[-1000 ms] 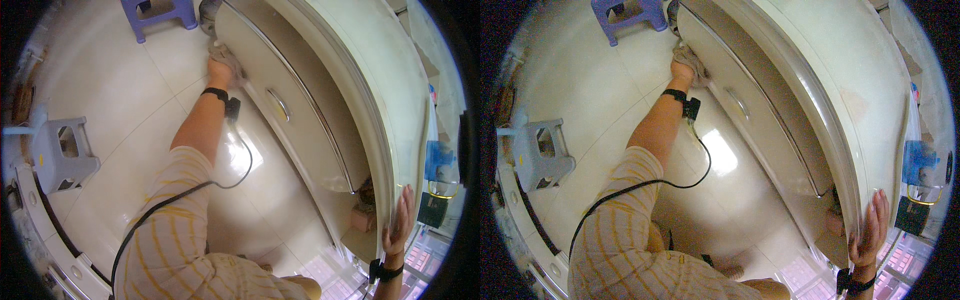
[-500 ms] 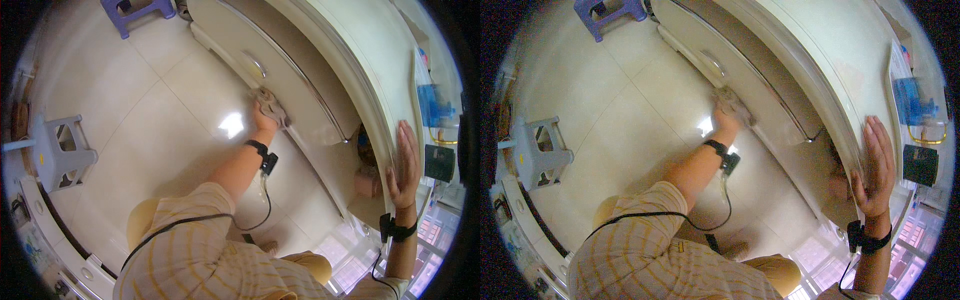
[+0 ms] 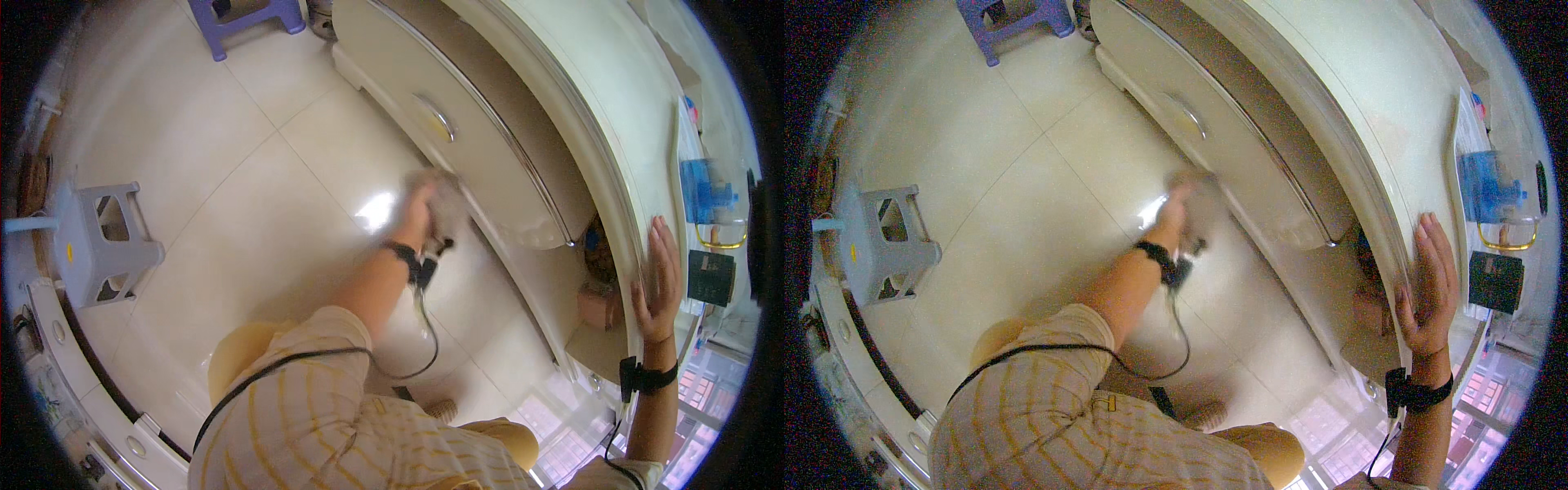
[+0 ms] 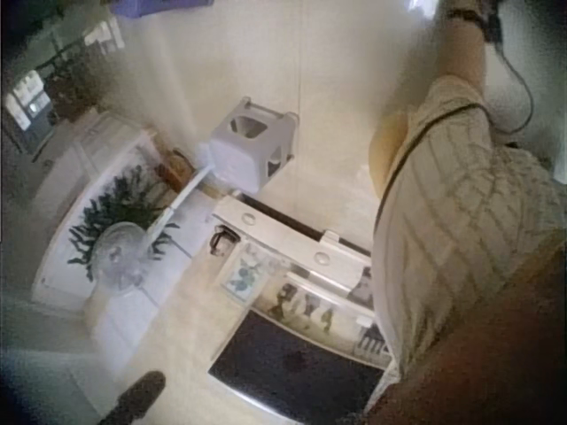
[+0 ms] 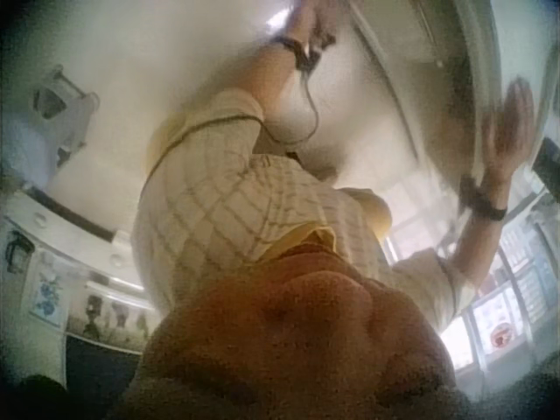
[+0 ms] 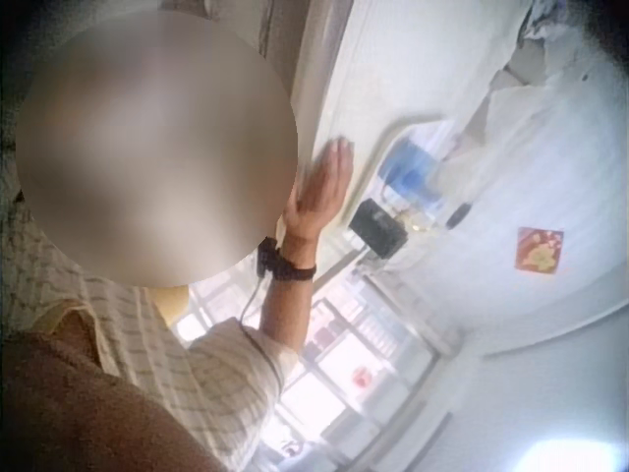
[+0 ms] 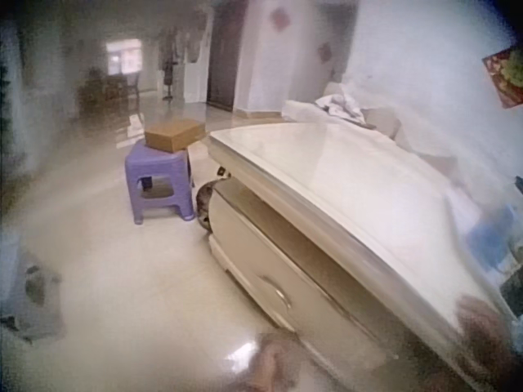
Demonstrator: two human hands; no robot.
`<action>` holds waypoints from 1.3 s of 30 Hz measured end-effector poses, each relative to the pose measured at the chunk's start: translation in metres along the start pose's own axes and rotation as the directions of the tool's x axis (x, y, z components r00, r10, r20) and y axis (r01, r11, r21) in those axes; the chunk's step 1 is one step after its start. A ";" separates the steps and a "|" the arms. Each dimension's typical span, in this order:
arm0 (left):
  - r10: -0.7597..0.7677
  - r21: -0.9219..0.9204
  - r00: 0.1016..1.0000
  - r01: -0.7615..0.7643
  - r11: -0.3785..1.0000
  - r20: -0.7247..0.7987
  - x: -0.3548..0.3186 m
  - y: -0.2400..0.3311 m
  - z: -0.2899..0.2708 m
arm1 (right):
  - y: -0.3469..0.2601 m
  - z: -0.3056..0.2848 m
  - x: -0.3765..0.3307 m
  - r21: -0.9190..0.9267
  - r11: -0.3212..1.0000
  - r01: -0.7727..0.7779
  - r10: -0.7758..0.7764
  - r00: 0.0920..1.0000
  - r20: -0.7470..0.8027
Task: The person wipes the surfaces of a white TV stand with a cloth, opens a drawer to retrieve a package and a box, and continues wiping the exterior and handle of the stand.
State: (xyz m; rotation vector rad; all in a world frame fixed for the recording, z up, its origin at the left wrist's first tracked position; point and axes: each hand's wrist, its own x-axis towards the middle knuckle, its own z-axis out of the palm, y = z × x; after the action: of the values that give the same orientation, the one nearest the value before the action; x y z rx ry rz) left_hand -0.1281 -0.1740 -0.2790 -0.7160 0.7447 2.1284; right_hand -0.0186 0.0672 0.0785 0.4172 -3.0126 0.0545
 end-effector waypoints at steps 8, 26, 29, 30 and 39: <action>0.546 -0.222 0.793 -0.603 0.766 -0.270 0.041 0.228 0.029 | 0.001 -0.002 0.001 -0.095 0.995 -0.017 0.023 0.997 0.069; 0.735 0.918 0.663 0.190 -0.348 0.141 0.171 0.386 -0.072 | 0.012 -0.003 -0.001 0.033 0.999 -0.021 0.018 0.996 0.083; 0.595 0.639 0.753 0.316 -0.701 0.280 0.186 0.359 -0.066 | 0.009 -0.005 -0.002 0.036 0.998 -0.042 0.038 0.994 0.101; 0.730 0.951 0.655 0.054 -0.304 0.196 0.192 0.352 -0.063 | 0.009 -0.005 -0.004 0.019 0.998 -0.056 0.054 0.993 0.107; 0.879 0.954 0.463 -0.299 0.035 0.113 0.185 0.332 -0.077 | 0.008 -0.002 0.001 0.026 1.000 0.012 -0.014 0.997 0.082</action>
State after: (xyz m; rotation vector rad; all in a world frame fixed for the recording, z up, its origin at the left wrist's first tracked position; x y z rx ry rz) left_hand -0.4758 -0.3220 -0.3671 -0.2605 2.8028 1.5856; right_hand -0.0218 0.0743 0.0806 0.4528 -3.0927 0.0772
